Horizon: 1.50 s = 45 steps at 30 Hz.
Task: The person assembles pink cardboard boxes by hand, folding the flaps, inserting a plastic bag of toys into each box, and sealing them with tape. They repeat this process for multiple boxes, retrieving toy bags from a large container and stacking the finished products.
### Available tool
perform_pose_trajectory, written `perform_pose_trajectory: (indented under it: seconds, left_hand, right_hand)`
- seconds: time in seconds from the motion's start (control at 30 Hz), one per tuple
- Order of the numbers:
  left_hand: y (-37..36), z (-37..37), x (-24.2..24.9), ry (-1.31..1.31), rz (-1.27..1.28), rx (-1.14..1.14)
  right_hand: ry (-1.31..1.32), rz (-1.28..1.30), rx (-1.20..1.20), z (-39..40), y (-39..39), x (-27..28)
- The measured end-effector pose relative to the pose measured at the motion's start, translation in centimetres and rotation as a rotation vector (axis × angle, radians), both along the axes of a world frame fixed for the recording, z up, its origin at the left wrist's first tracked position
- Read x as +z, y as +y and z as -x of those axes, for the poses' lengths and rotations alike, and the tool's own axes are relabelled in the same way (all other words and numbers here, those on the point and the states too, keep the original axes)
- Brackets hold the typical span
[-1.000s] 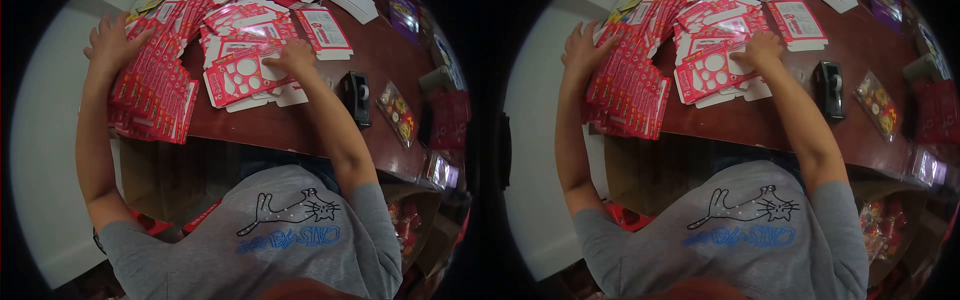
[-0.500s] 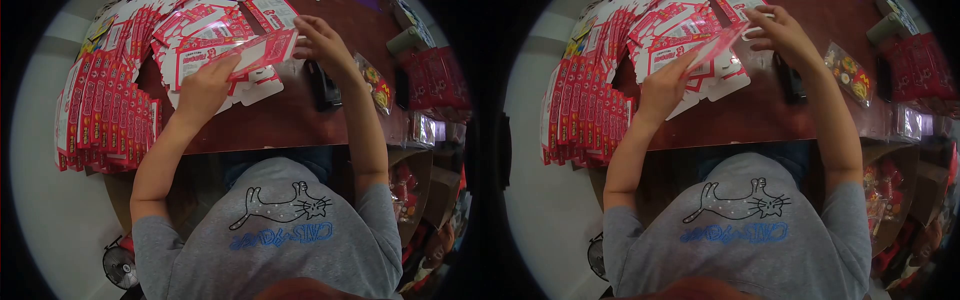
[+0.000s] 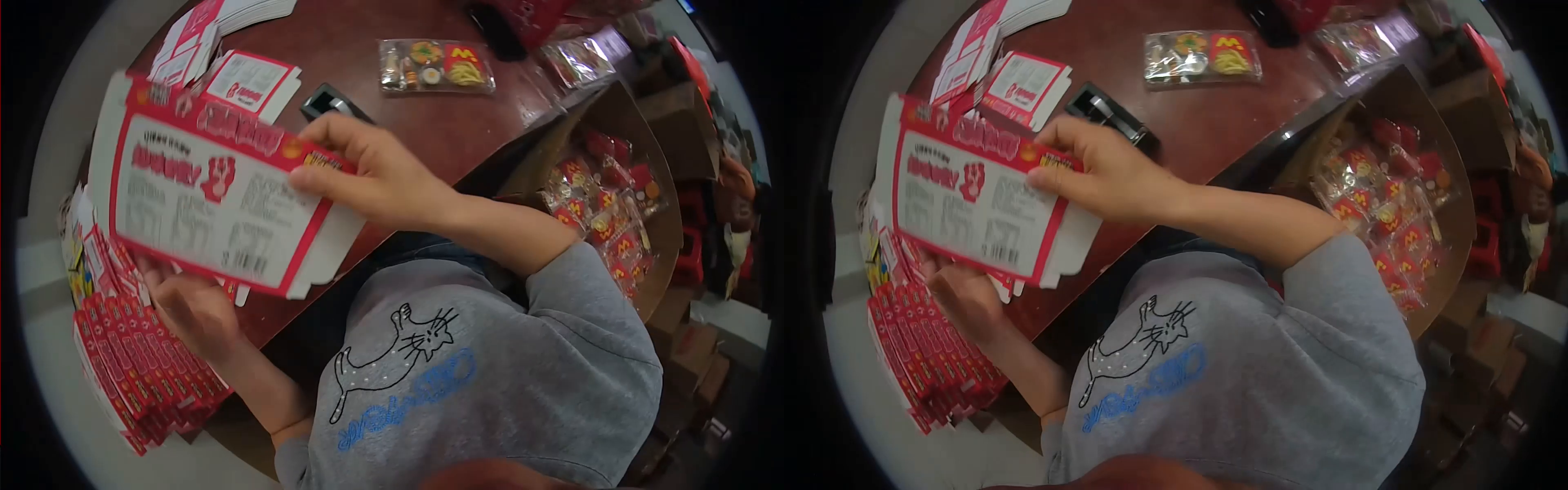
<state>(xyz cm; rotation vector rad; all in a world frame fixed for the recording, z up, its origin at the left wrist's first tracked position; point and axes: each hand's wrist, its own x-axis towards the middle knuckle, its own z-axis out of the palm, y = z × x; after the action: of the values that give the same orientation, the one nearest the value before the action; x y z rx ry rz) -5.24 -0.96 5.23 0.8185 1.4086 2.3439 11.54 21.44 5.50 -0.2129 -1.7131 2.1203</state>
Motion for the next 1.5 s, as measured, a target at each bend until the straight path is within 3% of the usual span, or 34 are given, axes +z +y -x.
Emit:
perform_pose_trajectory:
  seconds: [0.03,0.13,0.2,0.3,0.33,0.4,0.5,0.57,0.63,0.7,0.8,0.87,0.9,0.97,1.03,1.13,1.2,1.33,1.43,1.5]
  left_hand:
    - [0.0,-1.2,-1.5,-0.261,0.033,0.061]
    - [1.6,-4.6,-1.6,-0.207,0.178,0.107]
    - [2.4,-5.6,-1.2,-0.192,0.14,0.078]
    - [3.9,-5.9,-2.4,-0.322,0.014,-0.213]
    - [5.0,-5.3,-3.3,-0.272,0.1,-0.111]
    - [7.2,-5.5,-3.1,-0.162,0.302,0.182]
    - [8.0,-7.1,-4.1,0.014,0.361,0.235]
    - [7.3,-8.4,-4.5,-0.082,0.345,0.218]
    - [6.2,-9.9,-5.2,-0.54,0.19,-0.103]
    - [4.3,-12.0,-7.2,-0.547,0.401,-0.196]
    - [2.8,-13.6,-7.3,-0.587,0.391,-0.209]
    - [2.0,-13.6,-7.7,-0.877,0.37,-0.38]
    - [1.2,-13.4,-7.8,-0.883,0.361,-0.328]
    - [-0.1,-12.9,-7.9,-0.648,0.569,-0.4]
    - [-1.0,-10.4,-10.7,-0.029,0.508,-0.229]
    - [0.7,-6.7,-8.2,-0.045,0.364,-0.02]
    - [1.0,-5.1,-7.2,0.021,0.457,-0.176]
    - [0.5,-4.4,-7.2,0.085,0.471,-0.151]
    - [-0.1,-4.2,-7.0,0.022,0.469,-0.156]
    - [-1.2,-3.6,-7.5,0.043,0.571,-0.262]
  right_hand:
    - [-0.054,0.031,0.067,-0.7,-0.3,-0.7]
    - [-0.155,0.028,0.142,-3.0,-0.1,-2.2]
    - [-0.295,0.146,0.272,-4.5,0.8,-1.7]
    - [-0.117,0.09,0.088,-4.2,1.4,-1.9]
    - [-0.106,0.085,0.08,-4.2,1.5,-1.9]
    - [-0.077,-0.303,-0.044,-4.1,1.3,-2.0]
    - [-0.128,-0.285,-0.026,-4.4,1.1,-2.3]
    - [-0.238,-0.304,-0.003,-4.7,1.1,-2.8]
    - [-0.161,-0.122,-0.051,-4.9,1.3,-3.3]
    - [-0.181,-0.114,-0.094,-4.3,2.3,-4.5]
    - [-0.103,-0.06,-0.152,-2.7,2.8,-5.7]
    - [-0.096,-0.101,-0.111,-1.5,3.6,-6.4]
    - [-0.107,-0.196,-0.084,-1.2,3.8,-6.5]
    - [-0.127,-0.124,0.006,-0.9,3.6,-6.0]
    - [-0.15,-0.063,0.089,-0.7,3.6,-5.8]
    - [-0.27,-0.133,0.304,-0.3,3.2,-5.3]
    - [-0.271,-0.105,0.345,0.3,2.8,-5.1]
    - [-0.241,-0.166,0.187,0.4,1.6,-5.6]
    - [-0.254,-0.169,0.21,0.6,1.7,-6.1]
    - [-0.321,-0.262,0.353,0.8,2.6,-6.2]
